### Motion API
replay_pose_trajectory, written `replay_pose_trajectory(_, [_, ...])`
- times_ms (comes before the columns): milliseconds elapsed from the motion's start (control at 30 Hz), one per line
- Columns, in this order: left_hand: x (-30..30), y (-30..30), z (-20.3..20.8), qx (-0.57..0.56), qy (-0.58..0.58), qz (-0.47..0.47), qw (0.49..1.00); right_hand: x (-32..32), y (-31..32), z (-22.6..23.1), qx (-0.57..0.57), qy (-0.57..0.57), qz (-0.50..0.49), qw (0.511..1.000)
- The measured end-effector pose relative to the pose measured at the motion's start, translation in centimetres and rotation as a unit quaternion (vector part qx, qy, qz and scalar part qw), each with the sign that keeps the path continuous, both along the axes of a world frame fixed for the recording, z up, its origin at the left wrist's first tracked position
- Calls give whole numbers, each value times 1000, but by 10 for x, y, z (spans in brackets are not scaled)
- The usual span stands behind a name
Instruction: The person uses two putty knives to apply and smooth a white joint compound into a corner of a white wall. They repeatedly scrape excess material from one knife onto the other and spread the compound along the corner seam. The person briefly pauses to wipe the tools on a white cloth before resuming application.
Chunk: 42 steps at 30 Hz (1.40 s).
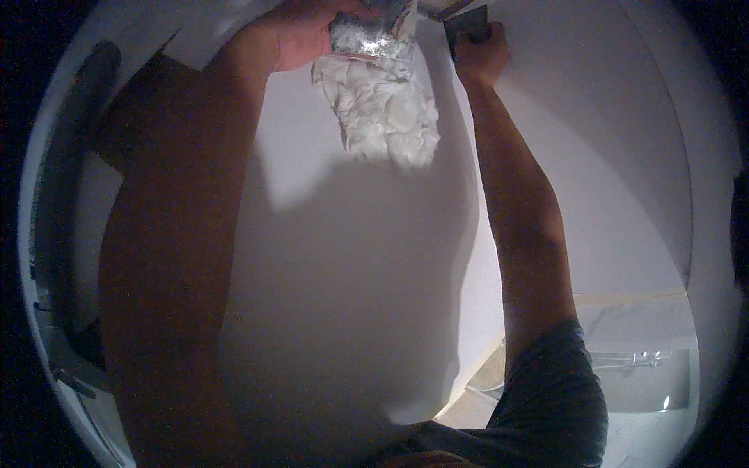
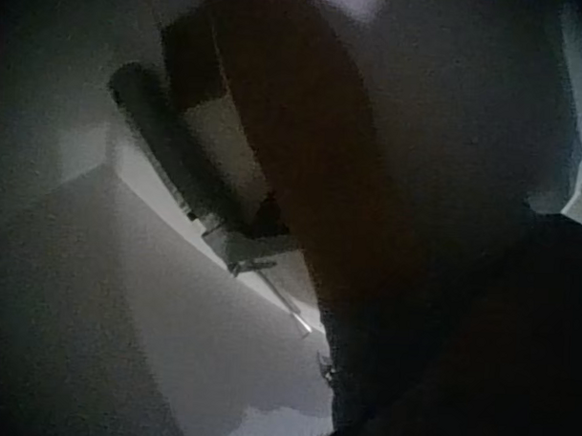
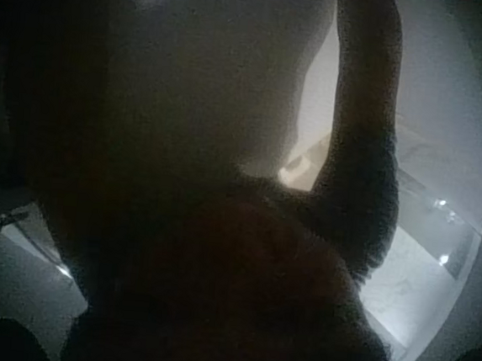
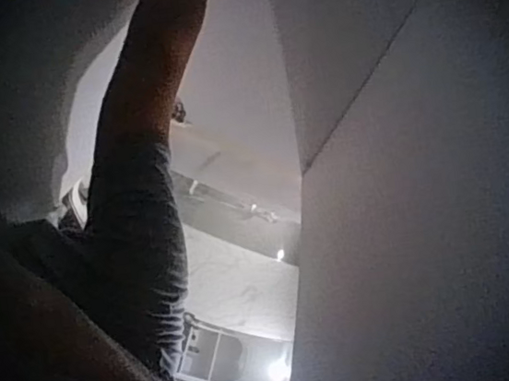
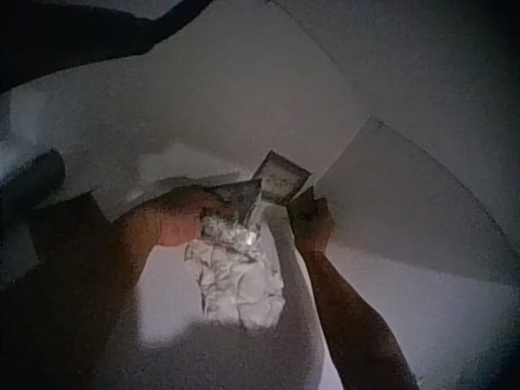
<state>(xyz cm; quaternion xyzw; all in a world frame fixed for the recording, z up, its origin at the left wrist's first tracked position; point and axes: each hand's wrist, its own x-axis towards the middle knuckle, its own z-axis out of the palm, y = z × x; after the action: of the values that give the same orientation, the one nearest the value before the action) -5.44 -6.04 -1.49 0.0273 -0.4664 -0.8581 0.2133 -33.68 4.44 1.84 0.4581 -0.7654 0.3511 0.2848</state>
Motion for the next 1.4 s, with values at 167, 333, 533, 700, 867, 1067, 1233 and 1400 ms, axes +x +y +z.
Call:
replay_pose_trajectory(167, [0, 0, -4, 60, -74, 92, 991, 2, 35, 9, -49, -199, 137, 969])
replay_pose_trajectory(333, [20, 16, -5, -548, -255, 331, 724, 47, 61, 10, -28, -542, 413, 731])
replay_pose_trajectory(533, [8, -22, -25, -413, -63, 283, 863, 90, 26, 0, 46, -632, 424, 647])
replay_pose_trajectory(700, [25, -39, -34, -490, -63, 339, 801, 146, 14, 21, 25, -670, 393, 629])
replay_pose_trajectory(867, [26, -51, -48, -156, 179, 194, 952, 110, 46, 30, 228, -533, 463, 671])
replay_pose_trajectory(1067, [19, -11, -2, 114, 73, 27, 990, 69, 87, 63, 239, -445, 379, 775])
replay_pose_trajectory(1233, [22, -20, -6, 4, -39, 63, 997, 80, 78, 94, 344, -281, 292, 847])
replay_pose_trajectory(1400, [22, -24, -9, -8, -40, 43, 998, 94, 57, 96, 339, -266, 277, 859])
